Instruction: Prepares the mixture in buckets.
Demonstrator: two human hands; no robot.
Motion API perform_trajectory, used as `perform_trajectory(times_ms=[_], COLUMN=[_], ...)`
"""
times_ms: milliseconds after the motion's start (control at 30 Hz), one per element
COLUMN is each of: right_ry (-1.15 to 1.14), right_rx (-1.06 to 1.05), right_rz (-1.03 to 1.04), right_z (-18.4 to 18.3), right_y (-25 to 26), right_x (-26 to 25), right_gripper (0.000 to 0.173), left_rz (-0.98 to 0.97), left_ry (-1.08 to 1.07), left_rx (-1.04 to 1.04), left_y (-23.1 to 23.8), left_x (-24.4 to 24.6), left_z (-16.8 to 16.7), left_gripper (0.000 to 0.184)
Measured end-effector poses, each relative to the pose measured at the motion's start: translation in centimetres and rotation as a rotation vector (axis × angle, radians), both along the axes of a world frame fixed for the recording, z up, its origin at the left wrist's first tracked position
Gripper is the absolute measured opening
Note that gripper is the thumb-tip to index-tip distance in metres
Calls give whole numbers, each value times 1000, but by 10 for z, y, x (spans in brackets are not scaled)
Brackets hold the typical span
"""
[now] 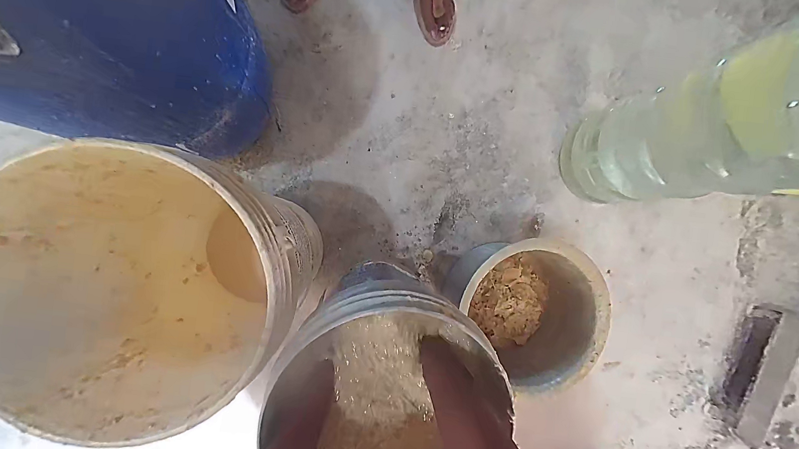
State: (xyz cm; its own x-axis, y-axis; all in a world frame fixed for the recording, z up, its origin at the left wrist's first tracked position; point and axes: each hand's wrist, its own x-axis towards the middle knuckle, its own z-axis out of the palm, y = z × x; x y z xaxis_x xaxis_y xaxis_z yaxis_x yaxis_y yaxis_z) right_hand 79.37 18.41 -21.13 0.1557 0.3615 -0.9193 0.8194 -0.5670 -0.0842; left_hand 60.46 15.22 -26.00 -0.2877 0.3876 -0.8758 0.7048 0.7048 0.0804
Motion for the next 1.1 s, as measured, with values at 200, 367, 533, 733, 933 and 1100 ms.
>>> perform_trajectory(times_ms=[200, 367, 533, 733, 933, 1100], right_ry=[-1, 1, 51, 248, 285, 341], right_rx=[-107, 10, 171, 62, 23, -133], right_rz=[-349, -557, -762, -807, -868, -684], right_z=[1, 5, 13, 33, 60, 75], right_y=[-16, -30, -67, -92, -66, -50], right_x=[5, 8, 11, -2, -18, -26], right_gripper=[57, 52, 47, 45, 42, 43], left_rz=[185, 355, 320, 343, 249, 250], left_ry=[-80, -320, -355, -148, -240, -243], left_rx=[128, 114, 75, 198, 293, 347], left_y=[-27, -25, -1, 26, 22, -4], left_x=[4, 12, 35, 63, 65, 61], left_z=[2, 10, 8, 48, 57, 57], left_gripper=[46, 46, 49, 62, 64, 54])
